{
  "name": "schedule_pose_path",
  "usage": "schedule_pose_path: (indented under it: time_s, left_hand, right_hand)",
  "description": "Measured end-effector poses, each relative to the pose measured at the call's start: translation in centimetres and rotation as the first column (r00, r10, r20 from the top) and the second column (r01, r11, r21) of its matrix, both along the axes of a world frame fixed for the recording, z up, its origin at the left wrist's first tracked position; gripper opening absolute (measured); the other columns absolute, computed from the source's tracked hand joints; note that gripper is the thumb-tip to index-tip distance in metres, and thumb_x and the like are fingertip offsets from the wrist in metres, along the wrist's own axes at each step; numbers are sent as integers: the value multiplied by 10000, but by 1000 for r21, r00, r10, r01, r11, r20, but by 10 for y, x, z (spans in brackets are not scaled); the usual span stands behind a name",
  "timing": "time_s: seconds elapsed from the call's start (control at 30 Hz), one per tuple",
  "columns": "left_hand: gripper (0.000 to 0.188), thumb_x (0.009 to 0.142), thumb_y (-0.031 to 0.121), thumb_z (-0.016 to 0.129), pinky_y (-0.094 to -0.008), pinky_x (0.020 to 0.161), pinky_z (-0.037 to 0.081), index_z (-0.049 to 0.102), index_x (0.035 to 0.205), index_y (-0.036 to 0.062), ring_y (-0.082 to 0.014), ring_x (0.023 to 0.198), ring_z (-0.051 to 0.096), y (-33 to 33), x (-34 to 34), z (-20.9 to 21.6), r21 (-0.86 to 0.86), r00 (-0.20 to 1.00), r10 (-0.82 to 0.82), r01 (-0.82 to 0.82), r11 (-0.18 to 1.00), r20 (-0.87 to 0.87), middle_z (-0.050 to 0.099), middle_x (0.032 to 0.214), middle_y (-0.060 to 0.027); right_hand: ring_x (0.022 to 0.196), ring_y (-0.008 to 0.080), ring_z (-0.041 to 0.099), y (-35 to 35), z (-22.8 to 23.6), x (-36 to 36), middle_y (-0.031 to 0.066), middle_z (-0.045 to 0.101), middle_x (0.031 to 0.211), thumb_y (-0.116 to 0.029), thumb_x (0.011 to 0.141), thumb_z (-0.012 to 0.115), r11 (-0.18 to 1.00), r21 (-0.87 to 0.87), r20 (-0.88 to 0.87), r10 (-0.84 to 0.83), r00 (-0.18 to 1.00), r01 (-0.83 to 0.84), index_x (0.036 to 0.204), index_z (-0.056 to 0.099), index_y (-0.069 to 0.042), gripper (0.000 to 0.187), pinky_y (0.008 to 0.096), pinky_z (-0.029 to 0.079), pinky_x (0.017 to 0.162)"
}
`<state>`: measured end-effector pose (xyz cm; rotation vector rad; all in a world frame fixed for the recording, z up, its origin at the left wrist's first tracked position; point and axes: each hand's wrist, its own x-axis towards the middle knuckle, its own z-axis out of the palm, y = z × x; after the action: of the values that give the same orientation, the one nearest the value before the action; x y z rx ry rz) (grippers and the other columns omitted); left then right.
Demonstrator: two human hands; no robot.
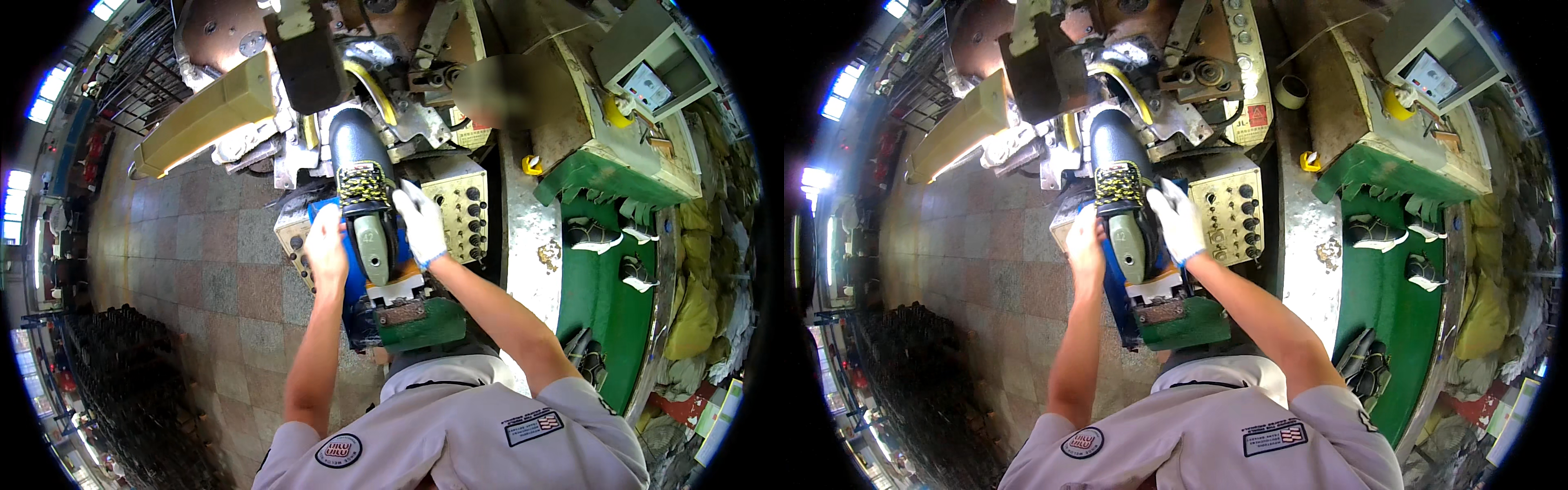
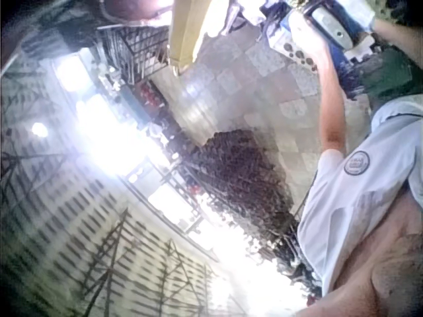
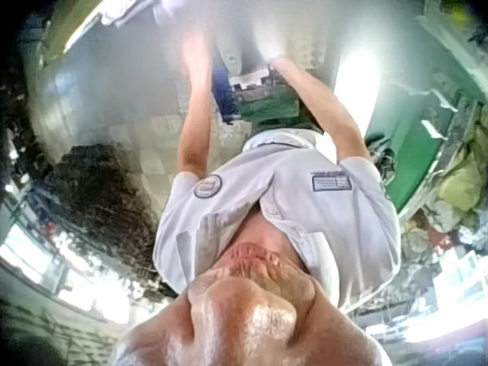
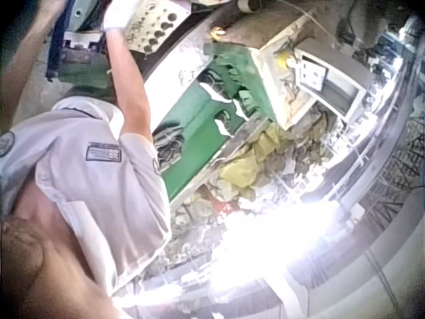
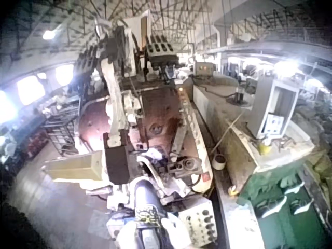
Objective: The person takes a shoe from a conveyor belt, mounts it onto a mechanical last, and operates the machine mechanism by hand before placing the shoe back on the belt.
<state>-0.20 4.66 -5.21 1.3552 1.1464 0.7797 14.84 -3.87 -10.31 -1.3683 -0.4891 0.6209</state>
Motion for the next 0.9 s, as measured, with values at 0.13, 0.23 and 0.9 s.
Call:
schedule_pose_path:
  time_s: [0.13,0.23,0.9]
  left_hand:
    - [834,856,324,792,-357,991,473,384,1484,-42,-277,1151,616,-64,9,70,148,990,-144,143,979,-1,639,1238,-188]
    - [772,758,158,837,-388,897,511,454,1415,20,-309,1004,670,-74,29,63,378,911,109,54,924,-397,682,1115,-203]
    - [613,808,143,784,-378,932,501,573,1342,-74,-262,1015,608,-70,25,30,460,929,98,84,884,-357,650,1235,-157]
  right_hand:
    - [1041,225,688,-91,7,13,185,623,1322,-270,997,618,995,92,-277,4,961,22,1471,405,72,622,309,585,798]
    - [999,254,697,-146,1,19,211,629,1291,-302,998,637,990,0,-332,-134,934,143,1436,441,75,611,315,588,781]
    - [1080,348,673,-489,-231,403,277,638,1246,-502,706,876,415,-684,-157,-887,435,599,1255,594,112,871,390,535,940]
